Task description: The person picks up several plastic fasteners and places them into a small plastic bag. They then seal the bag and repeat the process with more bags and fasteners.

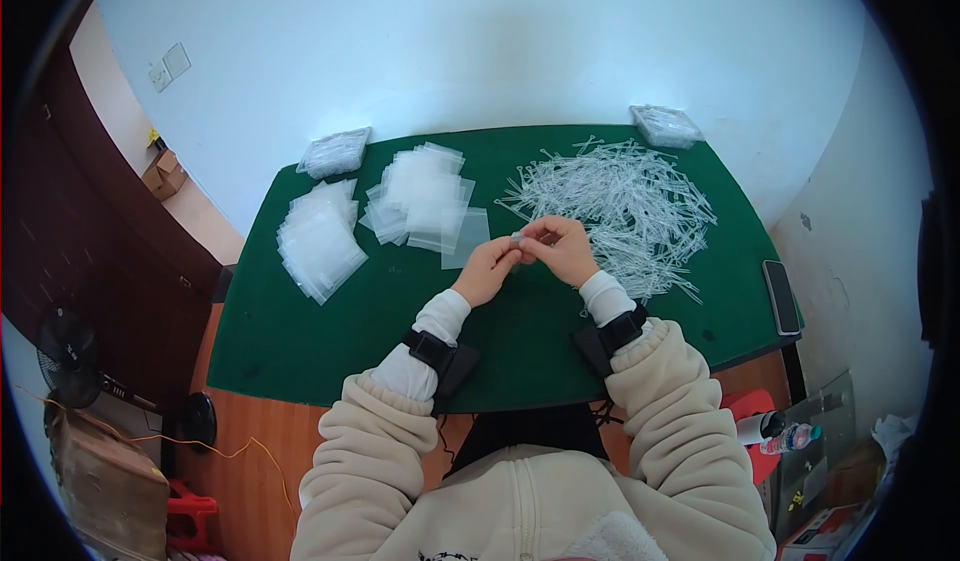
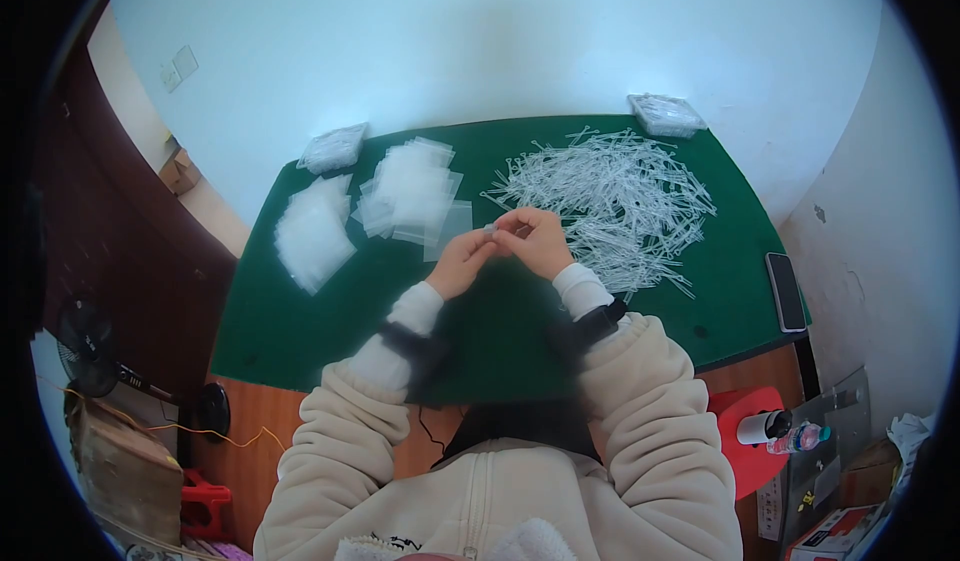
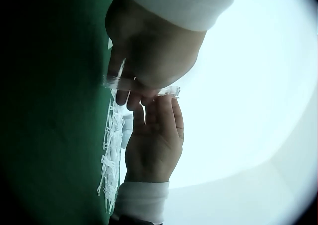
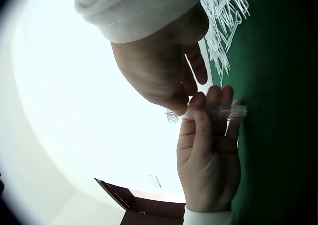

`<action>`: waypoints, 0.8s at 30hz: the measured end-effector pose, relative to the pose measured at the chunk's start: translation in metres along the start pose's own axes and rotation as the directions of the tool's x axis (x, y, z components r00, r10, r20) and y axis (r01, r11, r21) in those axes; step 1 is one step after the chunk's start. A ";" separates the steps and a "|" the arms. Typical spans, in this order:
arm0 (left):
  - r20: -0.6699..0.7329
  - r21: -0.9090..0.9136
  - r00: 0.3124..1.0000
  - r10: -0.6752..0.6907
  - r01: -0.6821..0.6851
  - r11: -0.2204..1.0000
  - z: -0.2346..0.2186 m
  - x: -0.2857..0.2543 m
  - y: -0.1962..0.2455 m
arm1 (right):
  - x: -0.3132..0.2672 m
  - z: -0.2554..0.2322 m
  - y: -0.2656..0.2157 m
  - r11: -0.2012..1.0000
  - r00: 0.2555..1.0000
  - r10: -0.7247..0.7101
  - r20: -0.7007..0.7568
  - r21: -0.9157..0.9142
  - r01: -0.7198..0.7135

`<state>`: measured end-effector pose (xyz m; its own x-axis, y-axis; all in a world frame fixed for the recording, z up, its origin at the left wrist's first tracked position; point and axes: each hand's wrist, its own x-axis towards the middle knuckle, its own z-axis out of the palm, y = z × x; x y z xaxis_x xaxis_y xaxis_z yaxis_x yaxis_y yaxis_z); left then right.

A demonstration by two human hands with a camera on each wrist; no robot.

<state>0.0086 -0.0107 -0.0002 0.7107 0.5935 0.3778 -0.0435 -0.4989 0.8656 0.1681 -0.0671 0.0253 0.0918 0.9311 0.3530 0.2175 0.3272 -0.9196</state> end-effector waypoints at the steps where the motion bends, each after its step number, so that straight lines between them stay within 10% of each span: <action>1: -0.001 0.000 1.000 -0.003 0.003 1.000 -0.001 -0.001 -0.001 | 0.000 0.000 0.003 1.000 1.000 0.002 0.001 0.002 -0.002; 24: 0.043 0.077 0.990 -0.137 0.133 0.988 -0.009 -0.001 0.002 | 0.000 0.004 0.012 0.992 0.999 0.023 0.045 -0.121 -0.017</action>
<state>0.0015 -0.0070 0.0037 0.7397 0.6283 0.2411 0.1058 -0.4624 0.8803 0.1665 -0.0624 0.0139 0.0530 0.9446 0.3240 0.3323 0.2892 -0.8977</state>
